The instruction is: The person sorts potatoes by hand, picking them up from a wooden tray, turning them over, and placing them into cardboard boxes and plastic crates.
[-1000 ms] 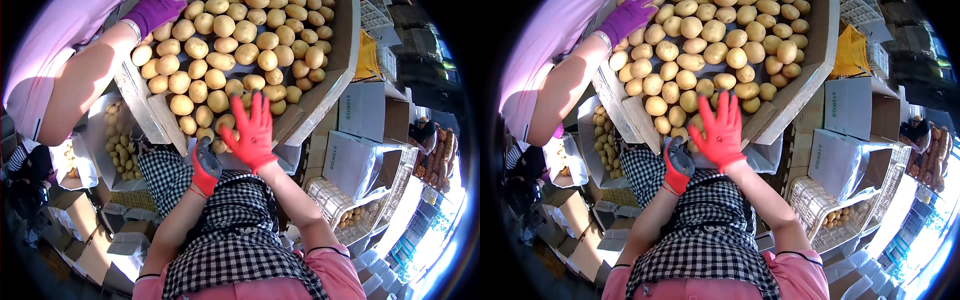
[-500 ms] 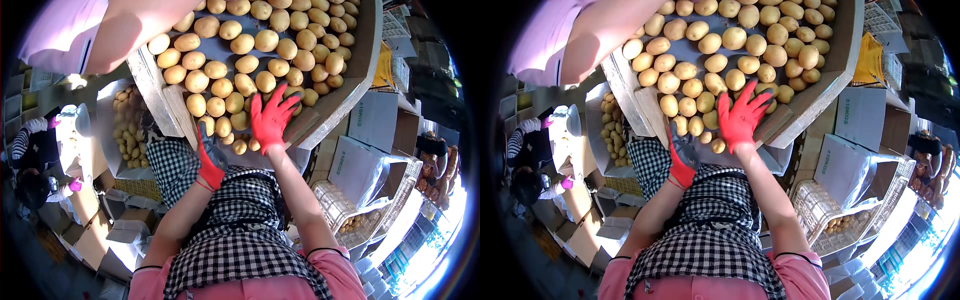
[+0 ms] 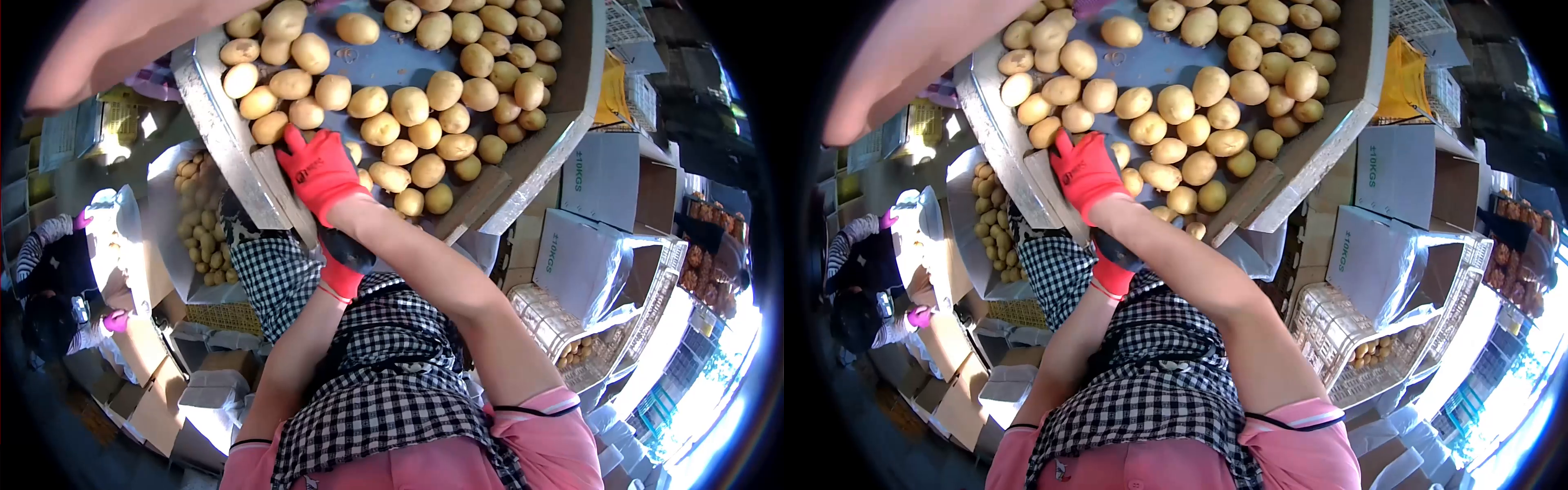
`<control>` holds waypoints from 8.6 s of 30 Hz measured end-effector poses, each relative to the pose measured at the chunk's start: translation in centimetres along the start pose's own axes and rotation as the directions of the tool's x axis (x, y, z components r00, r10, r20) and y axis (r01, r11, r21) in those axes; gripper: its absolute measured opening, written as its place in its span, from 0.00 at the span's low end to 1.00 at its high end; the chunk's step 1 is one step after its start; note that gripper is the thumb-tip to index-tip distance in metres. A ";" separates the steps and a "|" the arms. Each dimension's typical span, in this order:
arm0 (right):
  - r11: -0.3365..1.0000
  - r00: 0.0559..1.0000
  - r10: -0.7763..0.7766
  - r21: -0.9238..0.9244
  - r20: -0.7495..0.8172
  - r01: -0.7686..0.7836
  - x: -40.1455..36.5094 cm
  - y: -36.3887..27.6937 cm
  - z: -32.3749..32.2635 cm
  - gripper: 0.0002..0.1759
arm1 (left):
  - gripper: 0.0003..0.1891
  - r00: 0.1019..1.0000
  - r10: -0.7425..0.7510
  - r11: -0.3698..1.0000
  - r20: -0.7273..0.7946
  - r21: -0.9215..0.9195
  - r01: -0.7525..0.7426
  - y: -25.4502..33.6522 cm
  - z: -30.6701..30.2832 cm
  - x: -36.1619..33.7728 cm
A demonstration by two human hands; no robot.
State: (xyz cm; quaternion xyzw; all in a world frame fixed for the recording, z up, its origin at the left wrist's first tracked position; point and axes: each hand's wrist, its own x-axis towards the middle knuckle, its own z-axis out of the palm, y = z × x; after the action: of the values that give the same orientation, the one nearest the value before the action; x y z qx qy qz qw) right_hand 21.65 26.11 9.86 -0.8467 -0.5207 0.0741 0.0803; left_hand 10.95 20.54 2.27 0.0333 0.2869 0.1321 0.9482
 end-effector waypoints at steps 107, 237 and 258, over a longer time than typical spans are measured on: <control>0.977 0.962 0.053 0.212 -0.267 0.005 -4.0 4.6 0.3 0.28 | 0.51 0.958 -0.234 0.958 -0.168 0.132 0.257 3.2 1.0 -2.3; 0.952 0.941 0.306 0.077 -0.147 -0.298 -4.4 10.9 -2.0 0.27 | 0.35 0.969 -0.238 0.971 0.061 -0.005 0.239 2.9 6.3 -0.9; 0.968 0.984 0.177 0.186 -0.019 -0.170 -6.5 6.6 -1.9 0.23 | 0.35 0.967 -0.211 0.977 -0.142 -0.055 0.205 2.9 1.7 0.1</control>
State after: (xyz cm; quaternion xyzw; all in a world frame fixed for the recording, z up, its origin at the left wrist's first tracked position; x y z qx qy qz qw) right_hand 24.90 17.28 10.59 -0.8791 -0.4342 0.1137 0.1604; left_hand 11.33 23.37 4.04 -0.0259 0.3552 0.0397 0.9336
